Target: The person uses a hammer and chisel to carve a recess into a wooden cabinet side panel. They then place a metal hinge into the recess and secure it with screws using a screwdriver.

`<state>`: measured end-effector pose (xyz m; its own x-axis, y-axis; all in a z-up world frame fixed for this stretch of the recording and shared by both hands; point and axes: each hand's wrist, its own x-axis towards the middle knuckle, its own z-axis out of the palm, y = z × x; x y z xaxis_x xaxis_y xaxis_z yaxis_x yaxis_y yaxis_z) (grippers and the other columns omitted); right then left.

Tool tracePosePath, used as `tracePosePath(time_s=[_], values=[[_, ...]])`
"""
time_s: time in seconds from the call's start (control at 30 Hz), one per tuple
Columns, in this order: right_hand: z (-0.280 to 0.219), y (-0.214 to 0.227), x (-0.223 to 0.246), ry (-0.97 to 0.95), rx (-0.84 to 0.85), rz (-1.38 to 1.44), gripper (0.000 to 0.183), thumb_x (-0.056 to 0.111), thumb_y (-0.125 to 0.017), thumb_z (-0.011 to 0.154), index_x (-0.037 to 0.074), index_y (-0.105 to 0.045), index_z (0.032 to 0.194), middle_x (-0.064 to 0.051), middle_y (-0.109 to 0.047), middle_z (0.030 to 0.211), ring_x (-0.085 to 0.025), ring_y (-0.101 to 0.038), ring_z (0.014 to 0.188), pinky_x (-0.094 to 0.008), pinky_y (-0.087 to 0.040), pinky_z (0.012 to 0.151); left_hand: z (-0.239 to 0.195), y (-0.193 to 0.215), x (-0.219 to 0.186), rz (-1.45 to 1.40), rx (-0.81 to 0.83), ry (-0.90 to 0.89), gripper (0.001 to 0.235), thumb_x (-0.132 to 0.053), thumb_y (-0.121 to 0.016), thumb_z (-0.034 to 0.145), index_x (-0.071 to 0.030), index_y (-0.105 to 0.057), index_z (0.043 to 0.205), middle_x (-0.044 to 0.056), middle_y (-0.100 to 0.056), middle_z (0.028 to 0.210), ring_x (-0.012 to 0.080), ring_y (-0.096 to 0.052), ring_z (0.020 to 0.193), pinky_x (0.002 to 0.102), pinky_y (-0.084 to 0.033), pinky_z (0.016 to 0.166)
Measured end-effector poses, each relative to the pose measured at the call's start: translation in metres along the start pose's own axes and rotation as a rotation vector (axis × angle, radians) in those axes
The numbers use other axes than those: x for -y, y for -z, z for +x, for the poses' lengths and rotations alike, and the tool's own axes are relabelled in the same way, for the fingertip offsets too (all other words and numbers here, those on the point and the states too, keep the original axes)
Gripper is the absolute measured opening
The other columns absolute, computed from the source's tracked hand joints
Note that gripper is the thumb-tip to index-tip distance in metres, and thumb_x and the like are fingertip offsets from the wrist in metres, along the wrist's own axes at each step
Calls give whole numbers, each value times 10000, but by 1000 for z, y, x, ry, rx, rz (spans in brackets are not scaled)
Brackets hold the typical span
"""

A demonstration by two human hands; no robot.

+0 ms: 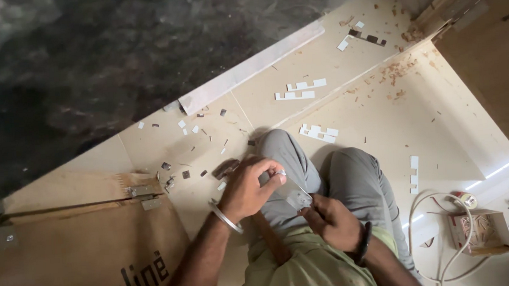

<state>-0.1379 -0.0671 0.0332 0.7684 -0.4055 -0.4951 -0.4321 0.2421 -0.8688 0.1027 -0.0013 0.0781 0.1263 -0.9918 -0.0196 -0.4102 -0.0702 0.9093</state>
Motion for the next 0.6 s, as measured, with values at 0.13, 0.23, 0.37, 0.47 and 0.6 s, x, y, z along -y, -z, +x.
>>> tracePosePath(time_s=[0.13,0.23,0.37,0.47,0.6], values=[[3,-3,11,17,-85,-195,174,175,-597,976,29,-627,886,-43,-550,588,-132,-511,539,-334,-419,512,0,-14,-5,110,-200,30,159,-219,-738,898,-63,-712,904,83,-722,850,245,-691,812,371,-536,733],[2,-5,8,68,-133,-287,206,187,-623,959,19,-604,840,-96,-541,565,-182,-515,523,-379,-423,520,-2,-27,1,156,-319,24,174,-232,-735,906,-60,-714,887,100,-712,839,272,-673,803,383,-522,698],[5,-6,8,149,-168,-415,227,207,-642,946,11,-590,844,-141,-546,599,-224,-525,540,-425,-429,542,1,-37,17,281,-445,-15,211,-253,-708,946,-61,-710,860,122,-705,800,292,-647,764,405,-490,700],[9,-13,15,73,-203,-328,255,204,-643,957,3,-572,818,-111,-533,564,-198,-518,508,-391,-424,520,15,-31,32,-8,-583,220,315,-331,-649,979,-48,-699,850,72,-676,704,164,-619,634,351,-487,603],[8,-16,7,26,-186,-147,243,193,-641,965,16,-610,803,-53,-518,558,-140,-483,510,-351,-392,485,16,20,76,-158,-791,253,435,-330,-616,1041,-42,-555,721,3,-513,638,95,-434,606,318,-387,555]])
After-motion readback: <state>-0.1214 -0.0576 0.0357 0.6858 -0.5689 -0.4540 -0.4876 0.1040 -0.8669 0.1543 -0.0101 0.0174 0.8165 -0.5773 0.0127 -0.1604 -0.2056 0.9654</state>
